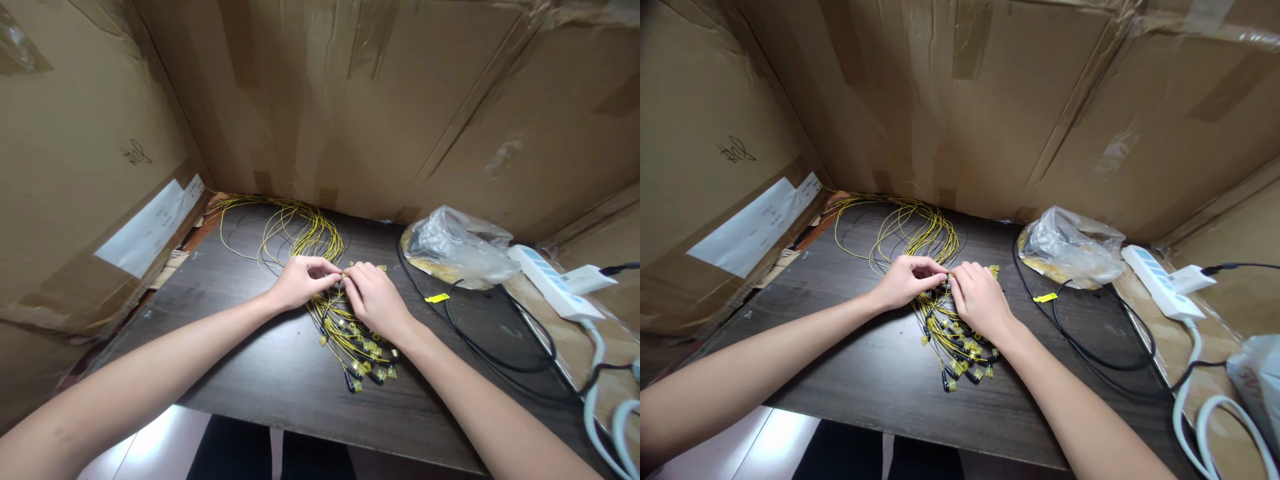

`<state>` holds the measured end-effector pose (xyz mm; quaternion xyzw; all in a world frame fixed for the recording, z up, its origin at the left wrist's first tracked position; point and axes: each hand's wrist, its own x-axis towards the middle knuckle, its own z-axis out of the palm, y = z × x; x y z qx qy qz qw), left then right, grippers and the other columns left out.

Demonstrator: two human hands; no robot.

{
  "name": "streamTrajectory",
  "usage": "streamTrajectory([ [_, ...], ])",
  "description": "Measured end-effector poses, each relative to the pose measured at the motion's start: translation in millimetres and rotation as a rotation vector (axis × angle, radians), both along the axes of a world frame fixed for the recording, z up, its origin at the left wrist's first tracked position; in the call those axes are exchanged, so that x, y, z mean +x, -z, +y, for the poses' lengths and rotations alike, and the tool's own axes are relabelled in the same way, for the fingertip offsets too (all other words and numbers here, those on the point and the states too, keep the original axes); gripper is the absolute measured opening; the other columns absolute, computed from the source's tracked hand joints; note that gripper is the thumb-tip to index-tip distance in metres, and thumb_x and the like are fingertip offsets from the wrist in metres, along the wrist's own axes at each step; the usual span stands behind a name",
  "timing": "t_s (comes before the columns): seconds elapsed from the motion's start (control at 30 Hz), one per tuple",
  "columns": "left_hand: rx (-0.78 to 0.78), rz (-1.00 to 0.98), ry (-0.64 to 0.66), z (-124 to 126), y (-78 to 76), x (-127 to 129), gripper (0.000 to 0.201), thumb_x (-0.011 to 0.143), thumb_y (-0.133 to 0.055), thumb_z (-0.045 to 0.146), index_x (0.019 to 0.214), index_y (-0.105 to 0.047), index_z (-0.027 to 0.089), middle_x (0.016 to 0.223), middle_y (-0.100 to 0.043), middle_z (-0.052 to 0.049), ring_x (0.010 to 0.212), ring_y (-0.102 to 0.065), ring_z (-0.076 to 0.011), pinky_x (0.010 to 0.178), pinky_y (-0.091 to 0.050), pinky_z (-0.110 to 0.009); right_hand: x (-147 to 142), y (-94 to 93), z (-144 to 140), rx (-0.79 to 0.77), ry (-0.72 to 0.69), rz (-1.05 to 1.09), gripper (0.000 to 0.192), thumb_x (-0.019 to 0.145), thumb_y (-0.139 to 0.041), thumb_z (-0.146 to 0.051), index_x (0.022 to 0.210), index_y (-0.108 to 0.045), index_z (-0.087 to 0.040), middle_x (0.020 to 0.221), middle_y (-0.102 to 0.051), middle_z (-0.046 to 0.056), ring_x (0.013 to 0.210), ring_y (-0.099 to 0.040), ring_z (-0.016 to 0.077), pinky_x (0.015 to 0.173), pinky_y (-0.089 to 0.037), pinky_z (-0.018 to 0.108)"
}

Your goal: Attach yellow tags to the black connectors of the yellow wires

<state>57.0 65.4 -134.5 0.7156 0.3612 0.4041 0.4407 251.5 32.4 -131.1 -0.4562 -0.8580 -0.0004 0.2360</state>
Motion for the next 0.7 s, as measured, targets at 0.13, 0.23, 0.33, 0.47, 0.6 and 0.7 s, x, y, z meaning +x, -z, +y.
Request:
streamTrajectory([
  [0.13,0.0,-0.004,0.002,0.3,0.8,0.2,0.016,0.083,-0.071,0.025,0.09,-0.078,0.012,0.076,-0.075,-0.006,0.064,-0.065,-0.0126,0.06,-0.051,-0.023,-0.3,-0.2,-0.1,0.02,0.005,-0.035,0.025,0.105,-0.039,-0.024,0.09,-0.058,-0.019,0.086,-0.061,0.01,0.081,-0.05,0.0253,0.073,-0.036,0.038],
  [0.23,-0.005,-0.014,0.002,0.4,1.7,0.2,0.015,0.083,-0.071,0.024,0.089,-0.077,0.012,0.076,-0.075,-0.006,0.065,-0.066,-0.0127,0.061,-0.052,-0.024,-1.2,0.2,-0.6,0.012,0.006,-0.039,0.025,0.105,-0.038,-0.024,0.09,-0.058,-0.018,0.086,-0.06,0.01,0.08,-0.05,0.0254,0.073,-0.037,0.039],
  [0.33,-0.021,-0.027,0.005,0.4,2.1,0.1,0.015,0.083,-0.072,0.024,0.088,-0.077,0.012,0.076,-0.075,-0.006,0.065,-0.066,-0.013,0.062,-0.053,-0.024,-2.3,0.5,-0.9,-0.015,-0.003,-0.016,0.025,0.105,-0.038,-0.024,0.092,-0.058,-0.018,0.087,-0.061,0.01,0.081,-0.051,0.0254,0.074,-0.039,0.039],
  [0.47,-0.014,-0.025,-0.002,-0.9,-0.2,0.1,0.015,0.083,-0.072,0.025,0.089,-0.077,0.012,0.077,-0.076,-0.006,0.065,-0.067,-0.0134,0.063,-0.054,-0.025,-2.6,0.9,-0.2,-0.052,-0.021,0.064,0.024,0.105,-0.038,-0.024,0.094,-0.059,-0.017,0.087,-0.061,0.01,0.081,-0.052,0.0253,0.075,-0.041,0.039],
  [0.6,0.022,-0.008,-0.02,-3.4,-4.3,0.7,0.018,0.083,-0.072,0.026,0.093,-0.077,0.012,0.081,-0.076,-0.006,0.068,-0.067,-0.0132,0.064,-0.053,-0.024,-2.1,1.4,0.5,-0.064,-0.048,0.21,0.02,0.104,-0.041,-0.024,0.096,-0.059,-0.018,0.091,-0.064,0.009,0.084,-0.054,0.0245,0.077,-0.043,0.039],
  [0.7,0.026,-0.011,-0.016,-4.0,-5.1,0.6,0.022,0.082,-0.074,0.027,0.098,-0.076,0.013,0.085,-0.077,-0.006,0.071,-0.068,-0.0136,0.066,-0.053,-0.024,-1.4,2.6,0.7,-0.051,-0.055,0.28,0.017,0.102,-0.044,-0.024,0.093,-0.058,-0.019,0.089,-0.064,0.008,0.083,-0.055,0.0238,0.076,-0.043,0.038],
])
